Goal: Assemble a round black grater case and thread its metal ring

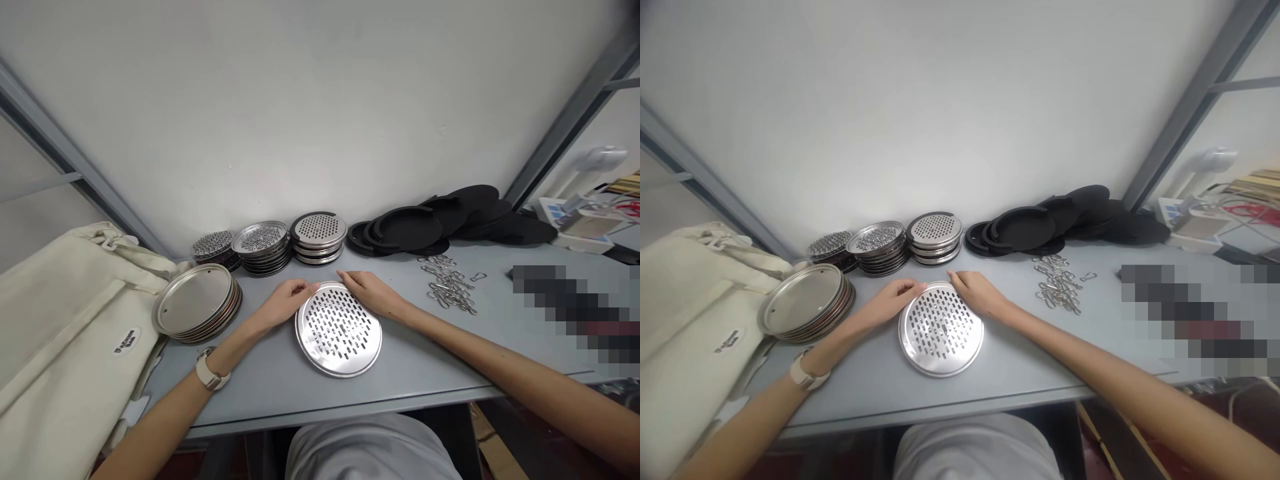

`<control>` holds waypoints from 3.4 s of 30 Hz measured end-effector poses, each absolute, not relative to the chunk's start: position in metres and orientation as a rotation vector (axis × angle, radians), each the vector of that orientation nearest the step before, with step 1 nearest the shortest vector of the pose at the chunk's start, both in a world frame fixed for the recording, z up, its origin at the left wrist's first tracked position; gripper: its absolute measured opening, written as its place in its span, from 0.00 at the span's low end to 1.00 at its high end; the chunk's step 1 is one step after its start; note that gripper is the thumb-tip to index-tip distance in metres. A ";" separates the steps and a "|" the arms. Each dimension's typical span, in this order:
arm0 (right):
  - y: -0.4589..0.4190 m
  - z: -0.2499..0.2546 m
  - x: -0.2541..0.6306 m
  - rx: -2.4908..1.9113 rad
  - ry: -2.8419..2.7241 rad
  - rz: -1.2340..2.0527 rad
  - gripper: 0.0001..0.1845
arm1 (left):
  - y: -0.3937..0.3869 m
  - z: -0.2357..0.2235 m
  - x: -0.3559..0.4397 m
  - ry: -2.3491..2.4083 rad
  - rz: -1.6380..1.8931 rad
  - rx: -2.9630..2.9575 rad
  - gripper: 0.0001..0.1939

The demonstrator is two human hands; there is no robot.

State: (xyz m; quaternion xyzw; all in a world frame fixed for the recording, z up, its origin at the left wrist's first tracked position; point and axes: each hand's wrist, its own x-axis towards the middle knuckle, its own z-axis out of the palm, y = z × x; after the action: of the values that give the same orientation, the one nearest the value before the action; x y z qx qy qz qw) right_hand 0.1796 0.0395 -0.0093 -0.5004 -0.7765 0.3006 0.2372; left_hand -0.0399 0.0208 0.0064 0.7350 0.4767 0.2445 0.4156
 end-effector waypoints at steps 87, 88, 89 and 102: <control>0.043 0.009 0.208 -1.004 -2.390 0.723 0.26 | 0.023 0.021 -0.054 1.081 0.230 2.412 0.49; 0.044 0.004 0.205 -1.020 -2.399 0.634 0.26 | 0.023 0.021 -0.053 1.077 0.244 2.411 0.48; 0.046 0.000 0.202 -1.043 -2.421 0.559 0.27 | 0.022 0.020 -0.053 1.072 0.253 2.410 0.47; 0.061 -0.027 0.202 -1.113 -2.618 0.407 0.29 | 0.020 0.020 -0.047 1.033 0.292 2.397 0.36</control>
State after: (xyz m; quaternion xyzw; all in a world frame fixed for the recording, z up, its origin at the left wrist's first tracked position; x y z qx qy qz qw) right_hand 0.2022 0.0613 -0.0268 -0.3838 -0.9028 0.1403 0.1337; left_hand -0.0473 0.0201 0.0204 0.8826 0.3802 0.1076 0.2546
